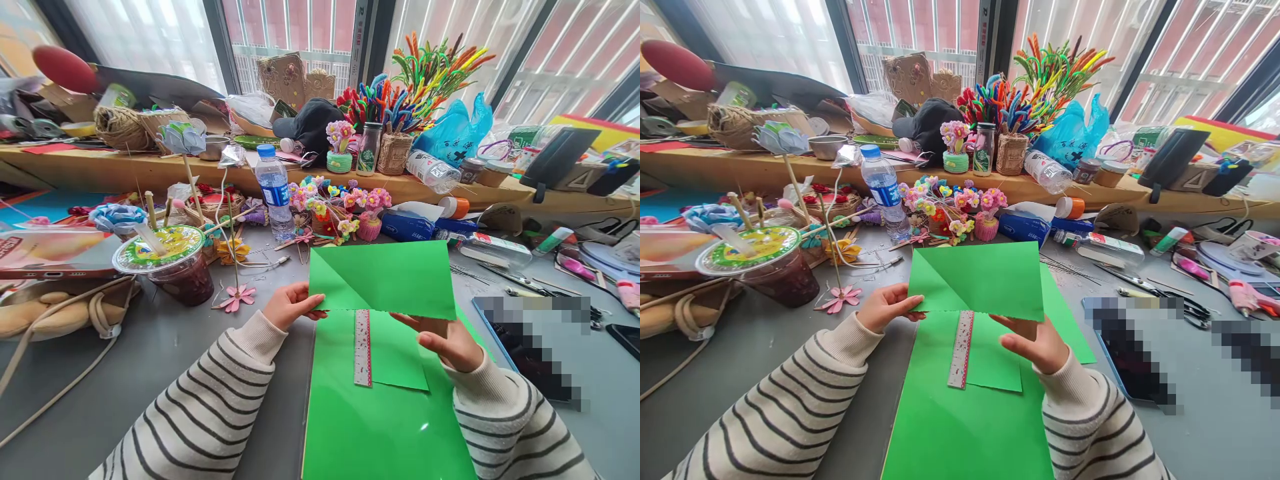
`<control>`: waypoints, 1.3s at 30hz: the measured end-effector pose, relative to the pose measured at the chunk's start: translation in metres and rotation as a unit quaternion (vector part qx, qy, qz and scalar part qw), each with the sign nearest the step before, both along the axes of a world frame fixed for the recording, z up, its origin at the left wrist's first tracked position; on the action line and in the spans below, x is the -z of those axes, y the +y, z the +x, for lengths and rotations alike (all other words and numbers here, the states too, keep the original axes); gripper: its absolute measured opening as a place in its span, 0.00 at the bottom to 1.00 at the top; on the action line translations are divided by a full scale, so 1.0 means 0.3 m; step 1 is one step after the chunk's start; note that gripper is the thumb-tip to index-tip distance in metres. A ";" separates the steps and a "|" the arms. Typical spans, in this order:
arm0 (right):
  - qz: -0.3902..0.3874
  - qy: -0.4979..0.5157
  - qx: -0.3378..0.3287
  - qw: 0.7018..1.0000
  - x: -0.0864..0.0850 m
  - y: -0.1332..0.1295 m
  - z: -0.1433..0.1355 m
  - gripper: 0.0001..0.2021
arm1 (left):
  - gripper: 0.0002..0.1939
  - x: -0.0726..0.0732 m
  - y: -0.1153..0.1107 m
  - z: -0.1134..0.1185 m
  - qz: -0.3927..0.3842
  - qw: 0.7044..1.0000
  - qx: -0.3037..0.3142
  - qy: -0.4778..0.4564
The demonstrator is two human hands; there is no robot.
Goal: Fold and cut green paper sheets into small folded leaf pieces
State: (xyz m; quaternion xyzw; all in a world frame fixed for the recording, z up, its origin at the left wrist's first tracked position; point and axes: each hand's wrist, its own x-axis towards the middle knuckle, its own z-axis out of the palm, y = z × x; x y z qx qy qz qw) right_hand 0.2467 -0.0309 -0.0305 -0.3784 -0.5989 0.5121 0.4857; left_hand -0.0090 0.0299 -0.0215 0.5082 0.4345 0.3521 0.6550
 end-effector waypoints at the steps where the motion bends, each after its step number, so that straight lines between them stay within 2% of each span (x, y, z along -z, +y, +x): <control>1: 0.011 -0.041 0.009 0.999 -0.003 -0.006 -0.006 0.18 | 0.19 0.000 -0.007 0.008 -0.003 1.000 0.004 -0.010; 4: 0.038 -0.170 0.104 0.979 0.001 -0.011 -0.010 0.13 | 0.19 0.000 -0.032 0.039 -0.009 0.999 0.036 -0.037; 6: 0.055 -0.242 0.193 0.950 0.004 -0.003 -0.007 0.15 | 0.17 -0.001 -0.041 0.057 -0.013 0.997 0.058 -0.043; 7: 0.064 -0.272 0.233 0.932 0.003 0.005 -0.007 0.15 | 0.16 -0.002 -0.041 0.064 -0.016 0.998 0.055 -0.040; 9: 0.067 -0.293 0.271 0.915 -0.003 0.022 -0.012 0.15 | 0.15 -0.006 -0.030 0.072 -0.028 0.999 0.017 -0.030; 11: 0.042 -0.239 0.275 0.930 -0.009 0.041 -0.026 0.13 | 0.15 -0.008 -0.009 0.076 -0.048 0.998 -0.033 -0.026; 13: 0.000 -0.127 0.280 0.952 -0.009 0.057 -0.050 0.11 | 0.15 -0.005 0.011 0.079 -0.068 0.995 -0.060 -0.033; 15: -0.045 -0.014 0.283 0.958 0.001 0.069 -0.079 0.09 | 0.14 0.002 0.022 0.081 -0.078 0.993 -0.078 -0.038; 19: -0.130 0.109 0.213 0.962 0.036 0.076 -0.121 0.18 | 0.14 0.014 0.013 0.082 -0.088 0.988 -0.111 -0.064; 21: -0.145 0.108 0.225 0.958 0.056 0.076 -0.123 0.22 | 0.14 0.016 0.005 0.080 -0.098 0.988 -0.099 -0.066; 25: -0.122 0.061 0.340 0.931 0.088 0.081 -0.104 0.23 | 0.15 0.025 -0.002 0.074 -0.120 0.992 -0.028 -0.022; 29: -0.120 0.037 0.343 0.931 0.097 0.085 -0.093 0.23 | 0.14 0.042 0.004 0.065 -0.106 0.994 0.005 0.013; 34: -0.042 -0.094 0.362 0.926 0.081 0.072 -0.094 0.21 | 0.16 0.047 0.005 0.063 -0.114 0.993 0.013 0.021; 36: 0.031 -0.178 0.349 0.920 0.064 0.062 -0.096 0.16 | 0.15 0.044 0.003 0.066 -0.119 0.993 0.015 0.022; 38: 0.135 -0.257 0.304 0.908 0.044 0.052 -0.100 0.09 | 0.15 0.041 -0.001 0.070 -0.123 0.992 0.020 0.015; 39: 0.189 -0.289 0.268 0.899 0.034 0.048 -0.104 0.12 | 0.15 0.041 -0.003 0.072 -0.126 0.992 0.024 0.007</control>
